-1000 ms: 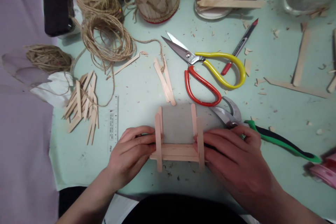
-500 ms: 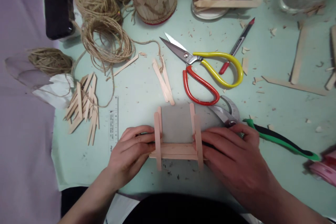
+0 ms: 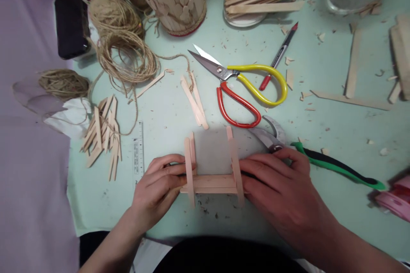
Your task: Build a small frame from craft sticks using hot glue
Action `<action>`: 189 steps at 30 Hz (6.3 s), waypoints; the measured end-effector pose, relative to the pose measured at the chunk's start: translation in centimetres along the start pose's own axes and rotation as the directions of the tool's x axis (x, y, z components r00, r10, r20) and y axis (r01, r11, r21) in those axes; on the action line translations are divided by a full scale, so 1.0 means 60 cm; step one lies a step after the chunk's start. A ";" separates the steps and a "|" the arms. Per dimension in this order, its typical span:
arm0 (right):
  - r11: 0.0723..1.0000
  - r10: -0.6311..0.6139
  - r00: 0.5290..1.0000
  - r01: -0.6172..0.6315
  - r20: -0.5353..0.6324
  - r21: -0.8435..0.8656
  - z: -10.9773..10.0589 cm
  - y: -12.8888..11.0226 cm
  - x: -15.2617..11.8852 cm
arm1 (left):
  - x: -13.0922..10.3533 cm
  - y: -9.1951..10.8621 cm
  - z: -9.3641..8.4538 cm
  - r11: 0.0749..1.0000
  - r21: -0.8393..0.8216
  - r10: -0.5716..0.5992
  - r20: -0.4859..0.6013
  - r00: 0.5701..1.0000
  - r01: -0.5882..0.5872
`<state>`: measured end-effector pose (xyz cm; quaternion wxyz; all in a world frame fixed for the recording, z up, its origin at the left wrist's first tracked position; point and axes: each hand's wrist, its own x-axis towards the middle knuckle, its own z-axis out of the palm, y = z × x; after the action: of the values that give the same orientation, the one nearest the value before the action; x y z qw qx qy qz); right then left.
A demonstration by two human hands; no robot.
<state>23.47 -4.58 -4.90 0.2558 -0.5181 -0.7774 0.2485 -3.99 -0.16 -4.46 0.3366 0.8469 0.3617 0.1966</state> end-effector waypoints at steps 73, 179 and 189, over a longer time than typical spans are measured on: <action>0.993 -0.059 0.997 0.064 0.056 -0.098 -0.015 0.001 0.007 | 0.009 -0.036 0.001 0.982 0.074 0.175 0.019 0.984 -0.176; 0.990 -0.110 0.992 0.104 -0.066 -0.099 -0.002 -0.002 0.002 | 0.004 -0.026 0.005 0.970 0.138 0.208 -0.047 0.977 -0.200; 0.985 -0.102 0.994 0.095 -0.038 -0.147 -0.005 -0.005 0.007 | 0.013 -0.017 -0.001 0.982 0.026 0.189 -0.016 0.982 -0.189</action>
<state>23.32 -4.28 -4.45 0.2471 -0.5017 -0.8121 0.1667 -4.02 1.00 -5.08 0.3025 0.8797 0.2850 0.2309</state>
